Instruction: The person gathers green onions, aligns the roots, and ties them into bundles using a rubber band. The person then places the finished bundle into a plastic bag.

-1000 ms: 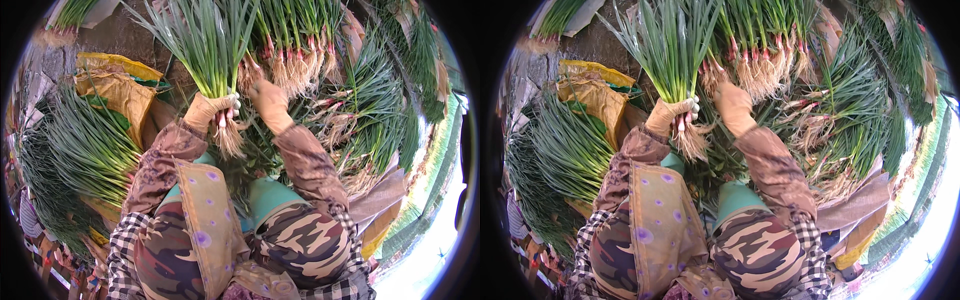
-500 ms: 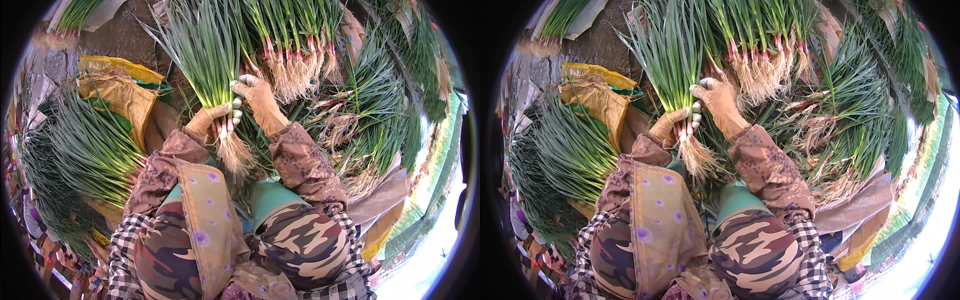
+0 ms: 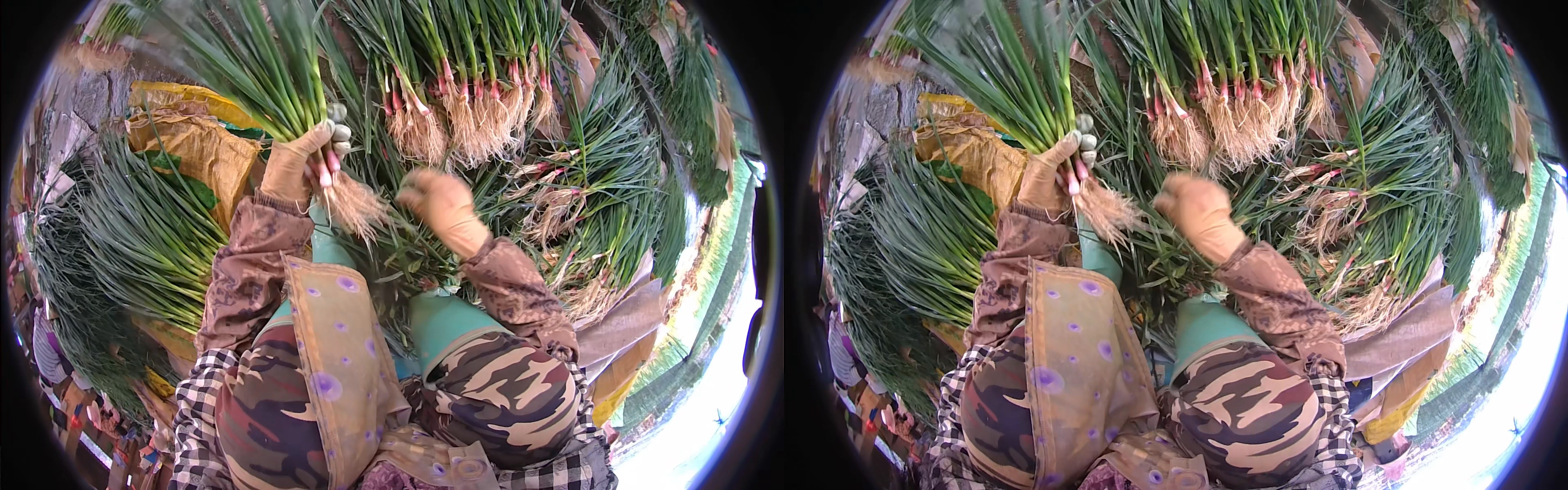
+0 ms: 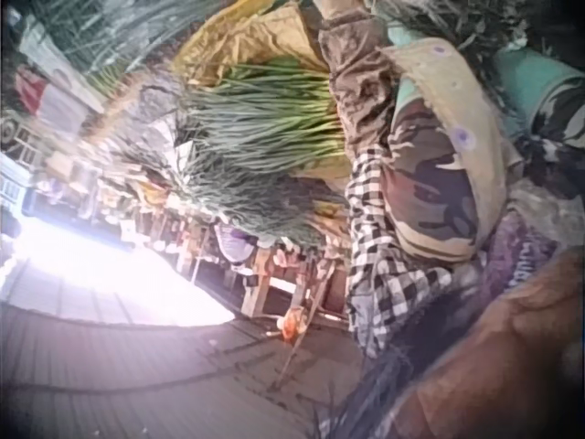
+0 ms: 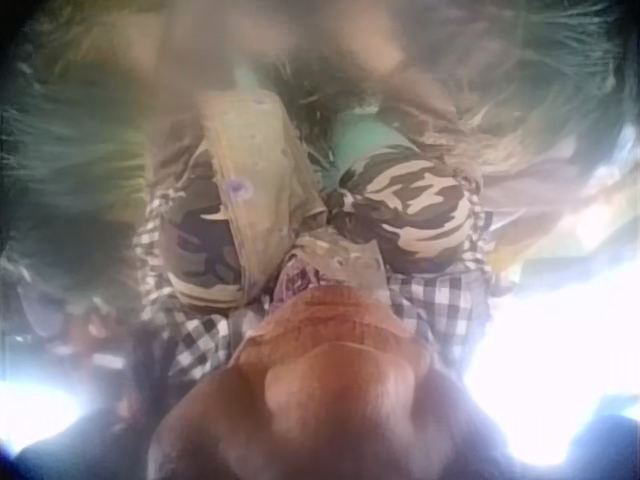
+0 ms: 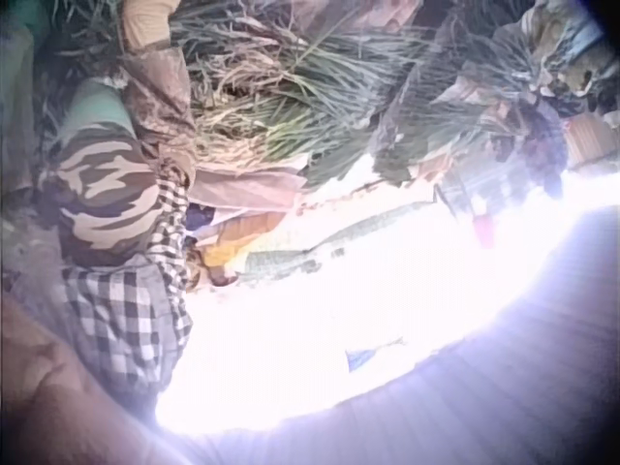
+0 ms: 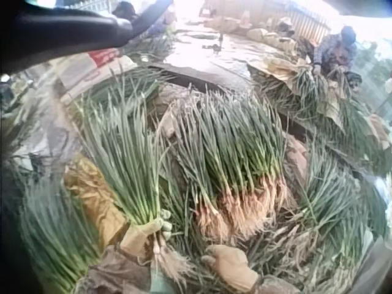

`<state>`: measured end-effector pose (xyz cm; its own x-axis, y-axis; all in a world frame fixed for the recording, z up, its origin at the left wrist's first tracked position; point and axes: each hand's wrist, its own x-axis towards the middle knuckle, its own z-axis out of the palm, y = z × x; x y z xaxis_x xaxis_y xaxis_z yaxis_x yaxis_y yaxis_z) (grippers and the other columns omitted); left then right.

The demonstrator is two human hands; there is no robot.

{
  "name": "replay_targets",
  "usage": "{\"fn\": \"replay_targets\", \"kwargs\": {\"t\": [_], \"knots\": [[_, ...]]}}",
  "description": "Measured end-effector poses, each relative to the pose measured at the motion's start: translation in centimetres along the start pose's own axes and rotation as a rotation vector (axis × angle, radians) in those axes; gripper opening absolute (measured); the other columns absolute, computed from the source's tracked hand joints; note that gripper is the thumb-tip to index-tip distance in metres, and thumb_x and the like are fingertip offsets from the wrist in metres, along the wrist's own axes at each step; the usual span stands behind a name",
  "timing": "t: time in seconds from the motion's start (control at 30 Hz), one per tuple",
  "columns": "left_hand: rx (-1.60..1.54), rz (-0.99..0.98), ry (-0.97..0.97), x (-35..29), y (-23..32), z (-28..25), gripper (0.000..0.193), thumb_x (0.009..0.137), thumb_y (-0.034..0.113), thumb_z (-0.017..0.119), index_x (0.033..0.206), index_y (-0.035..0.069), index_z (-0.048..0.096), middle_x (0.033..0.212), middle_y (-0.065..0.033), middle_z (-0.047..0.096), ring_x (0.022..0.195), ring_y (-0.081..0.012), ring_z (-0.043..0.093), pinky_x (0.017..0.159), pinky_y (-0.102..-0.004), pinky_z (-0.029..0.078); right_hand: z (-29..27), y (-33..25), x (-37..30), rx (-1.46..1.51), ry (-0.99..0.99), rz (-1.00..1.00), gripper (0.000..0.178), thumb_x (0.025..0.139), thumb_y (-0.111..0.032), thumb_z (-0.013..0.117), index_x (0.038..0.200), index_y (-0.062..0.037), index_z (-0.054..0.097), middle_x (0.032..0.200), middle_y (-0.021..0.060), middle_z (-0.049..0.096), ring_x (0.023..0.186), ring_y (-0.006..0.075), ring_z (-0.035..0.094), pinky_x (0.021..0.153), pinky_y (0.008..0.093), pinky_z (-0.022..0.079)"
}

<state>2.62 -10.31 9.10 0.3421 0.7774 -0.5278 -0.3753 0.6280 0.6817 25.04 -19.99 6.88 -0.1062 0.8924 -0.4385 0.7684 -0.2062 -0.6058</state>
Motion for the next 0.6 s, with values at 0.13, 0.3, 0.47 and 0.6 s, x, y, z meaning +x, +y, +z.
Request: {"fn": "replay_targets", "kwargs": {"t": [0.13, 0.3, 0.47, 0.6], "knots": [[-0.089, -0.135, 0.001, 2.1, -1.3, -0.7, 0.052, 0.088, 0.022, 0.065, 0.130, -0.001, 0.046, 0.073, 0.0009, 0.052, 0.060, -0.0095, 0.051, 0.059, -0.0252, 0.049, -3.3, -0.2, 5.2, -0.291, 0.501, -0.067, 0.031, 0.083, -0.027, 0.067, 0.105, -0.0070, 0.059, 0.084, 0.0107, 0.062, 0.072, 0.0266, 0.063, 0.062, 0.0369, 0.050], [-0.388, -0.265, -0.053, 2.6, -3.4, -0.2, 0.046, 0.089, 0.017, 0.062, 0.129, 0.001, 0.047, 0.080, -0.0041, 0.060, 0.070, -0.0138, 0.059, 0.066, -0.0272, 0.052, -3.2, 1.0, 7.0, -0.224, 0.470, -0.041, 0.025, 0.085, -0.030, 0.064, 0.091, -0.0056, 0.062, 0.075, 0.0125, 0.063, 0.067, 0.0249, 0.062, 0.057, 0.0367, 0.048], [-0.129, -0.300, 0.024, 2.9, -5.2, -0.5, 0.034, 0.083, 0.011, 0.066, 0.111, -0.006, 0.060, 0.097, -0.0142, 0.068, 0.082, -0.0195, 0.067, 0.067, -0.0235, 0.054, -0.6, -3.1, 3.0, -0.371, 0.232, -0.105, 0.015, 0.088, -0.021, 0.060, 0.097, -0.0103, 0.062, 0.082, 0.0056, 0.064, 0.064, 0.0184, 0.062, 0.056, 0.0291, 0.050], [-0.138, -0.309, 0.160, 1.8, -4.5, 1.0, 0.032, 0.082, 0.009, 0.067, 0.110, -0.006, 0.061, 0.092, -0.0129, 0.068, 0.080, -0.0196, 0.067, 0.068, -0.0290, 0.057, 0.6, -5.3, 1.7, -0.458, -0.075, -0.182, 0.019, 0.091, -0.013, 0.052, 0.108, -0.0121, 0.061, 0.088, 0.0085, 0.065, 0.072, 0.0202, 0.064, 0.059, 0.0284, 0.051]]}}
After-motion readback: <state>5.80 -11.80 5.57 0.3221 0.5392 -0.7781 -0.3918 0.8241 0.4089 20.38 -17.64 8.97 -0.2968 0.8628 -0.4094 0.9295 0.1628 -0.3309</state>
